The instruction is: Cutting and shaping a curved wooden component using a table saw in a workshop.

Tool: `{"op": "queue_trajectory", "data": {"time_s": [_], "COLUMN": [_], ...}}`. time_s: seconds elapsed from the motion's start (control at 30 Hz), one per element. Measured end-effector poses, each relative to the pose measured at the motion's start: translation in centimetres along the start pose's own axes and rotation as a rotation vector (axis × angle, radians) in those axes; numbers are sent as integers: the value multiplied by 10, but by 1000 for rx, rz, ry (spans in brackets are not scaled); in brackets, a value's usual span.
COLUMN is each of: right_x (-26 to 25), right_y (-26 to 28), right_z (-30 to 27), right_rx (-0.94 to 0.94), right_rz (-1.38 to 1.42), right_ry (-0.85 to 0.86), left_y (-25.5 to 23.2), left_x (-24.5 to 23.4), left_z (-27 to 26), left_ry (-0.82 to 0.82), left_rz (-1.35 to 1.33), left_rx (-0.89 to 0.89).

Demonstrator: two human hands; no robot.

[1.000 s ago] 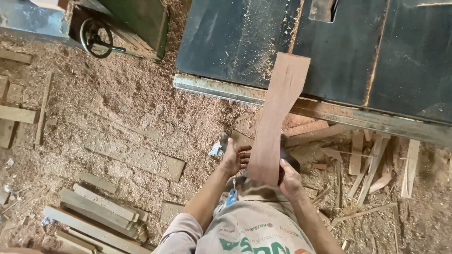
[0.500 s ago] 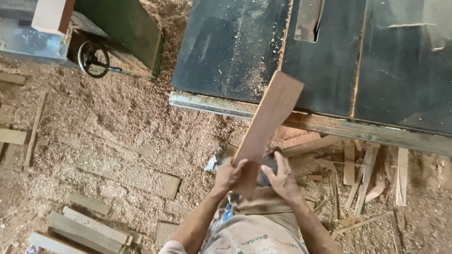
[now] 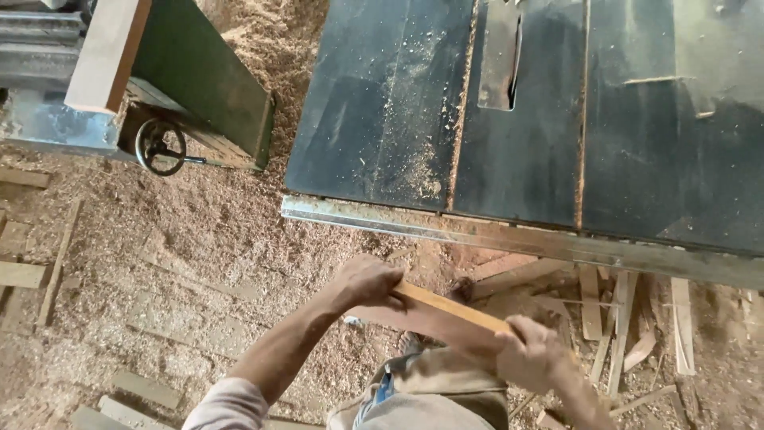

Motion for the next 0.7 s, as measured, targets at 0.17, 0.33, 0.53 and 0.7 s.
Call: {"op": "queue_trajectory", "data": {"time_s": [0.17, 0.33, 0.53, 0.7], "right_x": [117, 89, 74, 41], "right_y": [-79, -46, 8, 73], "right_z": [54, 87, 134, 140], "right_rx": [45, 318, 371, 448], "right_rz": [702, 787, 862, 798], "right_ry": [-531, -478, -500, -411], "left_y": [-42, -74, -97, -80], "left_x": [-72, -21, 82, 81], "left_z": [99, 146, 64, 51], "left_ry": [-335, -973, -515, -380], "left_rz": [255, -65, -728, -965], "left_rx": [250, -13, -306, -559]}}
Point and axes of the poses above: each hand's wrist, its own z-axis towards the middle knuckle, its own x-axis out of the palm, y = z × x, the point moved 2 cm from there along z, towards the middle knuckle, and after that the axes turned 14 degrees about -y, right-handed, at the moved point
